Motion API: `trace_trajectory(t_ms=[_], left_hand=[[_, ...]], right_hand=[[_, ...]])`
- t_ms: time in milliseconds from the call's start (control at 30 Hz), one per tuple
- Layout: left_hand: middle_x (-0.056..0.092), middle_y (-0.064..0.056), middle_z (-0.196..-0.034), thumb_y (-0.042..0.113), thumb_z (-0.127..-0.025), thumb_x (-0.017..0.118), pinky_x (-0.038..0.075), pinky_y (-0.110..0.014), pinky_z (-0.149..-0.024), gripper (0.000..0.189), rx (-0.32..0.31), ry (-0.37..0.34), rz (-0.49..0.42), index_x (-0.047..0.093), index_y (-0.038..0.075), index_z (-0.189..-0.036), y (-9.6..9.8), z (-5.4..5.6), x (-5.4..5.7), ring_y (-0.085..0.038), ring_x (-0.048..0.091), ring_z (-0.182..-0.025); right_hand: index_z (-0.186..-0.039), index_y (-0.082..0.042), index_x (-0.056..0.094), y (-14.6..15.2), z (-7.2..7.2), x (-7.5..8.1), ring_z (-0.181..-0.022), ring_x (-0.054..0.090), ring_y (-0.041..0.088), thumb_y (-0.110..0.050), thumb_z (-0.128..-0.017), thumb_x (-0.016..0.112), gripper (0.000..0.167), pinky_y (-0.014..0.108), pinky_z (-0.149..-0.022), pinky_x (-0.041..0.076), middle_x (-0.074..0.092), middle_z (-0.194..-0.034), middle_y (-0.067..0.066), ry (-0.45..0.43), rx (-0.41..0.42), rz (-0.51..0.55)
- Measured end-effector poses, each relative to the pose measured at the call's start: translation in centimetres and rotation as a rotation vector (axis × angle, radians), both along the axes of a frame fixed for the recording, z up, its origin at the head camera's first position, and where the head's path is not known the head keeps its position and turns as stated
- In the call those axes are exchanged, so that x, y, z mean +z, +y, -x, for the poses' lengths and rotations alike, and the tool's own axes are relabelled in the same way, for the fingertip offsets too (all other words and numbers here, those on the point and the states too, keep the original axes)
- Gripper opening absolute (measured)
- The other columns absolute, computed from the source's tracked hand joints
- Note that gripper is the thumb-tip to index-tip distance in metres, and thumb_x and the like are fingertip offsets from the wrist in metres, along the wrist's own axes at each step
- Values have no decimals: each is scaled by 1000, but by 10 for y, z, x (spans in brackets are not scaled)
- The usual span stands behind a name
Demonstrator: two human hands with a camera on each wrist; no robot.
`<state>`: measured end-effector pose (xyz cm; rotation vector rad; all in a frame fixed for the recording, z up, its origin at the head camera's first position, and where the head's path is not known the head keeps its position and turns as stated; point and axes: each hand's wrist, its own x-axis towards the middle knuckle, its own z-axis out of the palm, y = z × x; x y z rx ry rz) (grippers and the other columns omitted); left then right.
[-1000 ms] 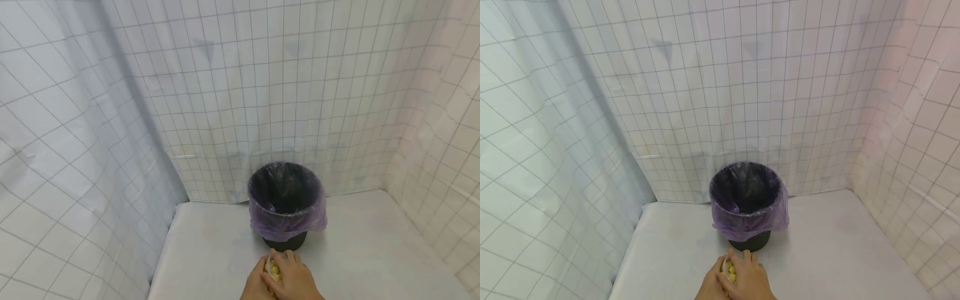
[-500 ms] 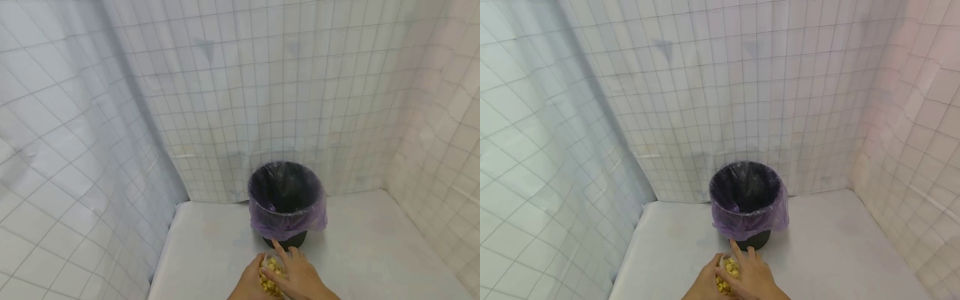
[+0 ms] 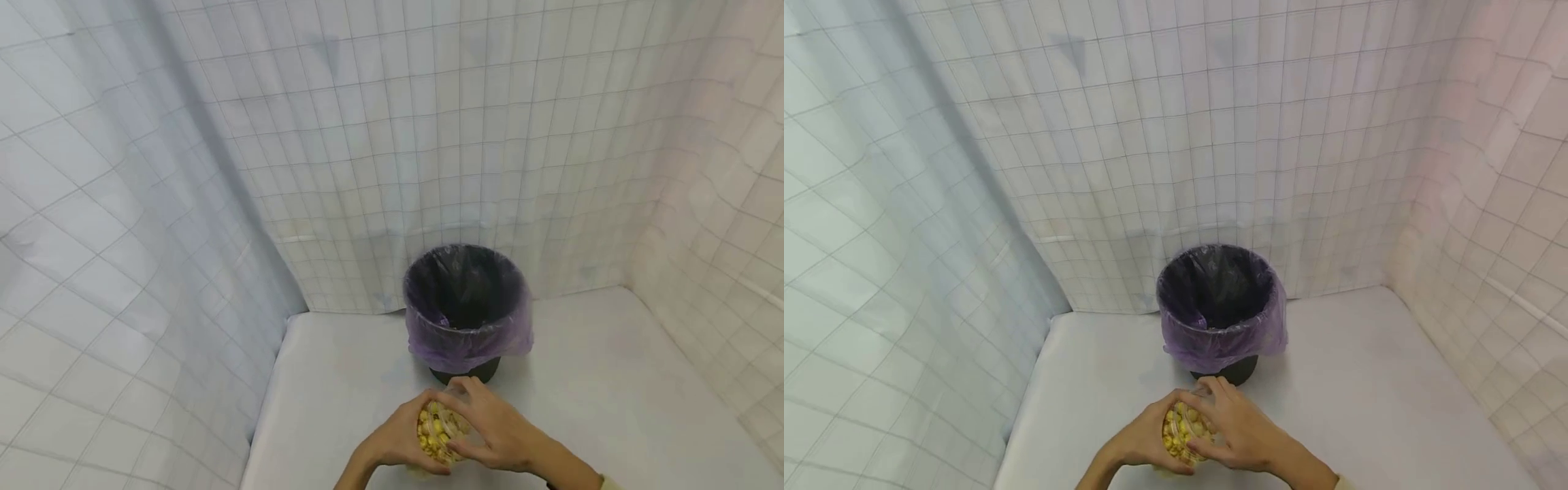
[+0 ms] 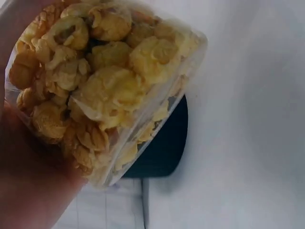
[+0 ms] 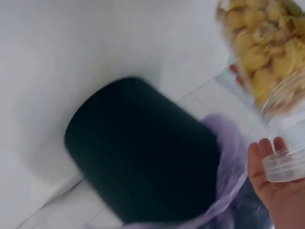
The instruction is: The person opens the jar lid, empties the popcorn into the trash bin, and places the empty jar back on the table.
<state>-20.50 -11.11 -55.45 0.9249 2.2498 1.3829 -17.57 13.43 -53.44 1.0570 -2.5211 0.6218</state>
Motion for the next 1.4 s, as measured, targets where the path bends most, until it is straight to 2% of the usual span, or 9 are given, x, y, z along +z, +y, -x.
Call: trace_trajectory(t_ms=[200, 533, 733, 900, 1000, 1067, 1133, 1267, 1400], left_hand=[[59, 6, -141, 34, -65, 99, 51, -30, -104, 101, 159, -5, -5, 43, 29, -149, -29, 5, 4, -12, 61, -124], [57, -4, -144, 31, -65, 100, 51, -29, -103, 105, 324, -37, -48, 42, 26, -152, -49, 1, 2, -21, 59, -128], [56, -3, -147, 27, -63, 101, 50, -29, -105, 104, 390, -44, -44, 44, 29, -149, -51, -2, 2, -24, 57, -132], [56, -4, -146, 21, -63, 101, 49, -31, -105, 102, 433, -47, -59, 46, 28, -148, -51, -2, 0, -25, 56, -133], [55, -5, -146, 18, -62, 101, 49, -30, -105, 102, 446, -71, -84, 45, 26, -148, -51, -3, -3, -24, 55, -133], [55, -6, -146, 16, -62, 100, 49, -28, -105, 103, 446, -87, -101, 45, 23, -149, -50, -4, -6, -25, 55, -132], [54, -7, -147, 17, -62, 101, 48, -27, -105, 104, 445, -96, -105, 44, 21, -150, -50, -4, -8, -25, 54, -133], [55, -7, -146, 19, -62, 101, 48, -27, -104, 104, 466, -84, -96, 45, 21, -149, -50, -4, -10, -26, 54, -133], [55, -6, -147, 21, -61, 101, 48, -28, -105, 104, 479, -78, -92, 45, 26, -148, -50, -1, -11, -25, 54, -133]], right_hand=[[-154, -33, 48, 66, 17, -10, -120, 55, 18, -41, -90, 77, 71, 46, -87, 55, 55, -137, 3, 69, -90, -21], [-131, -15, 63, 178, 30, -105, -116, 55, 58, -35, -86, 80, 52, 75, -85, 44, 54, -133, 33, -120, -604, 2], [-132, -12, 61, 201, 21, -142, -114, 53, 63, -49, -86, 79, 61, 78, -80, 45, 51, -131, 39, -188, -695, -10], [-135, -10, 58, 207, 16, -149, -116, 52, 64, -53, -85, 79, 69, 78, -79, 46, 48, -132, 40, -230, -700, -25], [-139, -6, 54, 207, 25, -133, -113, 53, 65, -55, -87, 76, 75, 76, -76, 48, 48, -132, 42, -226, -703, -21], [-145, -2, 48, 204, 39, -106, -114, 52, 67, -51, -93, 71, 76, 76, -76, 49, 45, -134, 46, -239, -689, 27], [-154, 1, 37, 197, 59, -65, -119, 48, 67, -47, -101, 62, 76, 77, -81, 48, 38, -141, 49, -274, -656, 129], [-165, -3, 6, 166, 106, 41, -136, 39, 62, -46, -110, 39, 77, 79, -101, 38, 17, -158, 45, -415, -552, 319], [-166, -12, -8, 125, 149, 116, -130, 52, 59, -54, -109, 33, 82, 70, -94, 50, 3, -166, 39, -433, -492, 228]])
